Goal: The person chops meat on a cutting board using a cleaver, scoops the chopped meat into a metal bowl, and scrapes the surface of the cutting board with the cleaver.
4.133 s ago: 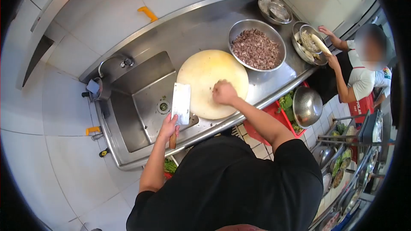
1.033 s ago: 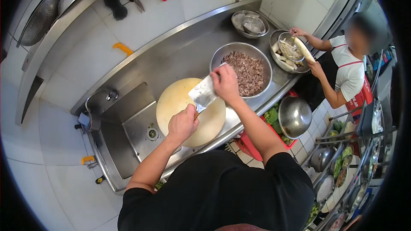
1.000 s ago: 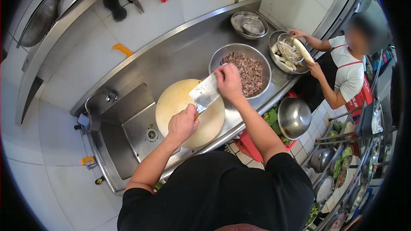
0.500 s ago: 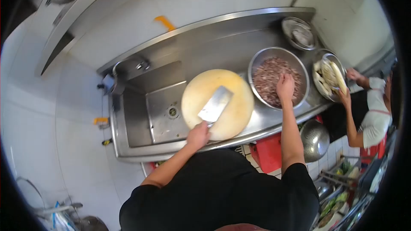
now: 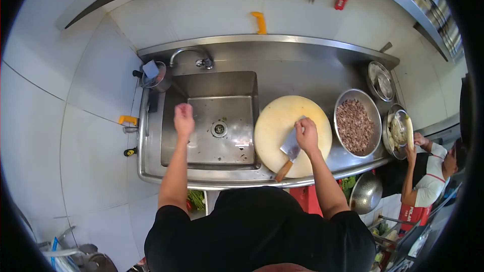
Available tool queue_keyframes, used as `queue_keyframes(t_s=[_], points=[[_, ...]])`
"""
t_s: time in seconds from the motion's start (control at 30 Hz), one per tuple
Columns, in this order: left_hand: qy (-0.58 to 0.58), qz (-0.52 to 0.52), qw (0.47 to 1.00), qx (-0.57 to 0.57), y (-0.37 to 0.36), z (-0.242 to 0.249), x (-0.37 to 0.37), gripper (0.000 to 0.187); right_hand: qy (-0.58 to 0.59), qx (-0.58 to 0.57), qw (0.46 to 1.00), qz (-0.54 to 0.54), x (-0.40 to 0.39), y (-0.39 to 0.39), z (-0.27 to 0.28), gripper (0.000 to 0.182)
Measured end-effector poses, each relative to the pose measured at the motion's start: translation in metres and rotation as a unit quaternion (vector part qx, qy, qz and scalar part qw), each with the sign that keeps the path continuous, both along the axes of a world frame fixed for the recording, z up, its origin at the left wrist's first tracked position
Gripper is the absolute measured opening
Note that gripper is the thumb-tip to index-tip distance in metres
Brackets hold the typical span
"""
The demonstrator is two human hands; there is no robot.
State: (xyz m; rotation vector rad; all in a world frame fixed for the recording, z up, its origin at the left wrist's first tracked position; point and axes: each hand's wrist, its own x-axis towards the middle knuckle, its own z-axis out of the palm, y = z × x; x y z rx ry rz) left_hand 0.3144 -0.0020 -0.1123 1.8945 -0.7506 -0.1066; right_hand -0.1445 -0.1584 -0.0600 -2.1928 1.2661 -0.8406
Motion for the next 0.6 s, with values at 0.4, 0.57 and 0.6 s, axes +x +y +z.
queue_keyframes(t_s=[0.4, 0.57, 0.6], points=[[0.159, -0.194, 0.957, 0.143, -0.133, 0.091, 0.122, 0.069, 0.061, 0.197, 0.976, 0.07, 0.16, 0.058, -0.019, 0.022], [0.107, -0.07, 0.992, -0.024, -0.198, -0.049, 0.191, 0.048, 0.065, 0.208, 0.965, 0.144, 0.221, 0.021, -0.041, 0.025], [0.054, -0.097, 0.994, -0.01, -0.208, -0.065, 0.203, 0.048, 0.086, 0.186, 0.966, 0.156, 0.237, 0.009, -0.046, 0.026]])
